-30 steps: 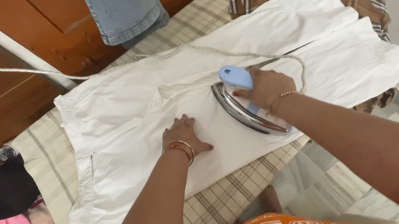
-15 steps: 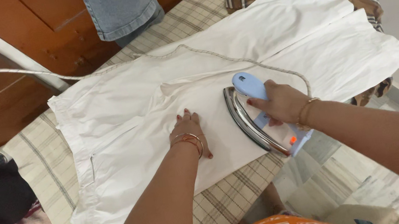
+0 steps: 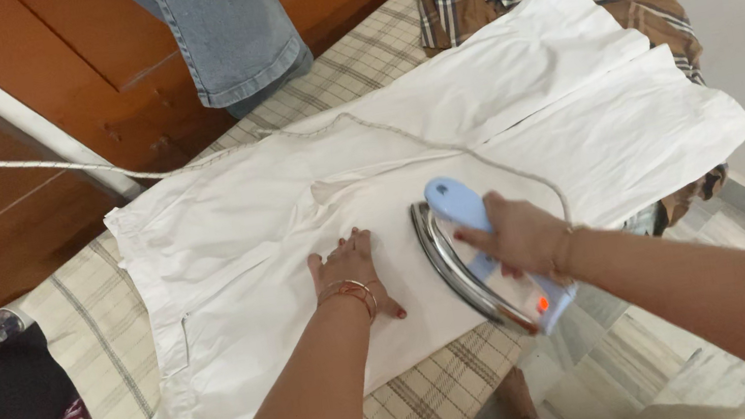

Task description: The person irons a pair of white pants on an ironing board, smoothing different sections of the fabric, flipping the garment over, and then folding it before continuing to iron.

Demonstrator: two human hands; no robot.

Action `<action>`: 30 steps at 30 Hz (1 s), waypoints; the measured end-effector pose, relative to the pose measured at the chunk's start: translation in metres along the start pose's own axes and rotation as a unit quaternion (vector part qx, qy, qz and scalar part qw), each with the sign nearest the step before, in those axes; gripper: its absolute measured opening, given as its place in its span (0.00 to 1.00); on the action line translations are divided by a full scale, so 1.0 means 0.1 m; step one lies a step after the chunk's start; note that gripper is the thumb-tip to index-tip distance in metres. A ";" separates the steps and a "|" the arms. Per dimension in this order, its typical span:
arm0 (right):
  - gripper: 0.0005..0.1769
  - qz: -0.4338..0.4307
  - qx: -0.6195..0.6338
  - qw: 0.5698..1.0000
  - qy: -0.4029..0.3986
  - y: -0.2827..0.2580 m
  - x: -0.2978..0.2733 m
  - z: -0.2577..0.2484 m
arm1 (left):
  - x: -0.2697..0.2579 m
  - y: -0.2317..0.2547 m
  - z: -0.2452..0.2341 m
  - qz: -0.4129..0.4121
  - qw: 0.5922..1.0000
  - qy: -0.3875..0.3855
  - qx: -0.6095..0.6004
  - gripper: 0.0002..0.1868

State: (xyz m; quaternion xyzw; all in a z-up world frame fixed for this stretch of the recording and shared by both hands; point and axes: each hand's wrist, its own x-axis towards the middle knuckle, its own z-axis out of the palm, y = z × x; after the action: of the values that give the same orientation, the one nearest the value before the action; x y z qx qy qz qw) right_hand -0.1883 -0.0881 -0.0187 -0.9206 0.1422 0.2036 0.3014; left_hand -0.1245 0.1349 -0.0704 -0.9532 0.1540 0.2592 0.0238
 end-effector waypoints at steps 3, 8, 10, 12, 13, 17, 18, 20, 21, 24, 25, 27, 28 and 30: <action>0.32 -0.005 0.000 1.000 -0.010 0.03 -0.25 0.11 | 0.00 -0.03 0.03 -0.002 0.999 0.002 -0.034 0.78; 0.31 -0.004 -0.010 1.000 0.027 -0.13 -0.06 0.16 | 0.02 0.01 0.06 -0.010 0.999 0.002 -0.032 0.77; 0.30 0.005 0.074 0.995 0.071 -0.29 0.19 0.15 | 0.01 0.02 0.05 -0.018 0.999 -0.004 -0.029 0.77; 0.30 0.003 0.078 0.994 0.071 -0.45 0.45 0.10 | 0.00 0.05 0.03 -0.021 0.999 -0.015 -0.022 0.77; 0.30 -0.001 0.078 0.995 0.066 -0.53 0.58 0.07 | 0.00 0.05 0.01 -0.027 0.999 -0.016 -0.023 0.77; 0.30 -0.023 0.099 0.994 0.046 -0.56 0.72 0.05 | -0.02 0.07 0.01 -0.036 0.999 -0.020 -0.017 0.77; 0.30 -0.026 0.103 0.994 0.029 -0.55 0.70 0.05 | -0.02 0.07 0.00 -0.040 0.999 -0.018 -0.018 0.78; 0.32 -0.051 0.013 0.999 0.000 -0.43 0.49 0.08 | -0.05 0.08 -0.01 -0.048 0.998 -0.030 -0.031 0.77; 0.32 -0.061 -0.002 0.998 -0.027 -0.36 0.36 0.10 | -0.05 0.08 -0.03 -0.051 0.997 -0.039 -0.042 0.77; 0.31 -0.102 -0.004 0.992 -0.079 -0.16 -0.05 0.21 | -0.08 0.06 0.00 -0.066 0.996 -0.025 -0.060 0.77; 0.31 -0.107 -0.006 0.991 -0.083 -0.17 -0.07 0.20 | -0.09 0.06 0.01 -0.072 0.995 -0.025 -0.063 0.77; 0.31 -0.067 0.011 0.996 -0.062 -0.23 -0.10 0.27 | -0.13 0.08 0.06 -0.081 0.995 -0.011 -0.062 0.75; 0.31 -0.069 0.014 0.996 -0.063 -0.27 -0.08 0.29 | -0.16 0.08 0.08 -0.083 0.995 -0.011 -0.059 0.75; 0.31 -0.066 0.074 0.995 -0.029 -0.42 0.08 0.30 | -0.26 0.09 0.13 -0.118 0.988 0.004 -0.099 0.71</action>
State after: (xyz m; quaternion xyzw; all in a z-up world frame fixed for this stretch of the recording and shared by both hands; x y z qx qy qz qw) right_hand -0.1736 -0.0382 -0.0235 -0.8968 0.0868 0.1985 0.3857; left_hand -0.1548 0.1355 -0.0681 -0.9634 0.0142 0.2645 -0.0413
